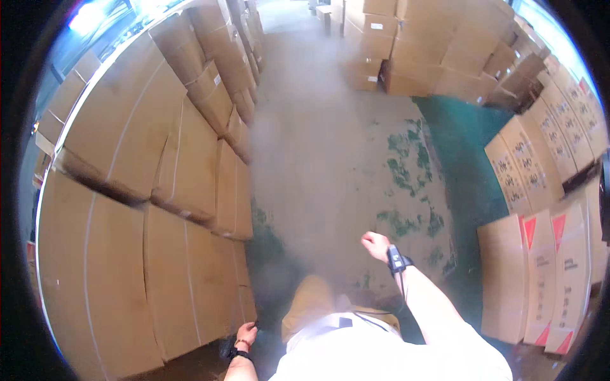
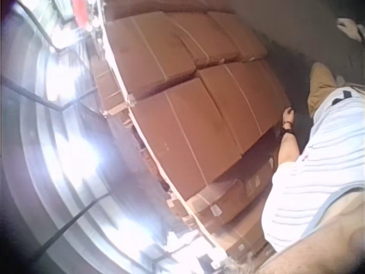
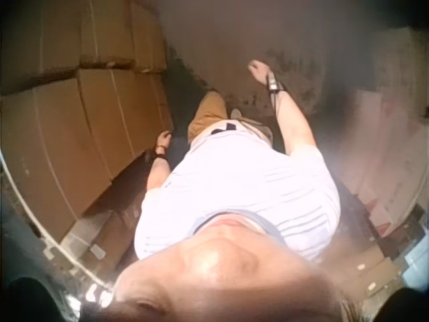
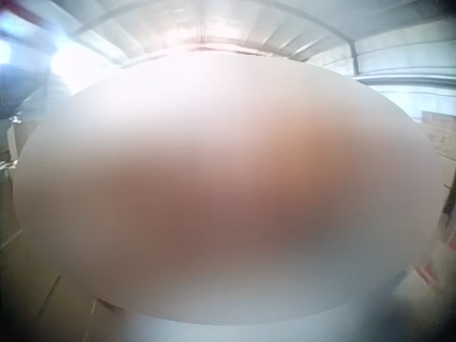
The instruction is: The recorder assembles a large cardboard box, tapes it, and fills it with smaller shoeboxes containing finished shoes from an assembly line.
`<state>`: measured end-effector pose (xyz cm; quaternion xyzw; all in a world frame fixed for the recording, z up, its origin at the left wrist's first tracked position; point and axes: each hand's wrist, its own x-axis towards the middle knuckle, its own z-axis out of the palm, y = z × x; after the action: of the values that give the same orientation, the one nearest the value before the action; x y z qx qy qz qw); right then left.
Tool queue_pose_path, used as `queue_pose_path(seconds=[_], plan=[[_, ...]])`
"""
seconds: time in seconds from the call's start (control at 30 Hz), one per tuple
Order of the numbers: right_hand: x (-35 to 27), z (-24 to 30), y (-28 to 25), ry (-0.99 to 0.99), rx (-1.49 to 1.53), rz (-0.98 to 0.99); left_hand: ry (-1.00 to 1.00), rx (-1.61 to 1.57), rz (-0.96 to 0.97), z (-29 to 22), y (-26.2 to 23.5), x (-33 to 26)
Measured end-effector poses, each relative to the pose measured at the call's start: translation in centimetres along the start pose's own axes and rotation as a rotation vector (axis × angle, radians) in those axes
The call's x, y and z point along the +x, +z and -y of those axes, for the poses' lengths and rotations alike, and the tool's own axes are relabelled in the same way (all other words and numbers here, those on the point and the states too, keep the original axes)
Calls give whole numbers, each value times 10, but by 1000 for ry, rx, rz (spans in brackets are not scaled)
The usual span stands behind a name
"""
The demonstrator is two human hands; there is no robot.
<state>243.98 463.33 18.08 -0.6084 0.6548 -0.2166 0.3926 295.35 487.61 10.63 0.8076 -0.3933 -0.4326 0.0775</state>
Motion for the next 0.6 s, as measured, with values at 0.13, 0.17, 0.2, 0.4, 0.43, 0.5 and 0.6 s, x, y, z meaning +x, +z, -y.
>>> queue_pose_path(seconds=[0.13, 0.17, 0.2, 0.4, 0.43, 0.5, 0.6], plan=[[157, 76, -34, -240, 31, 97, -322, -285, 46, -85, -2, 100], [192, 86, -41, -315, 13, 148, -368, -408, 64, -109, -2, 133], [221, 73, -46, -301, -110, 182, -406, -524, 91, -136, -7, 171], [274, -89, -92, 247, -317, 276, 224, -141, -223, -332, -80, 413], [257, -139, -126, 343, -451, 373, 214, -359, -80, -424, -66, 442], [245, -174, -159, 692, -332, 277, 345, -284, -33, -560, -85, 477], [218, -287, -204, 1012, 582, 199, 497, -345, 209, -724, -94, 529]])
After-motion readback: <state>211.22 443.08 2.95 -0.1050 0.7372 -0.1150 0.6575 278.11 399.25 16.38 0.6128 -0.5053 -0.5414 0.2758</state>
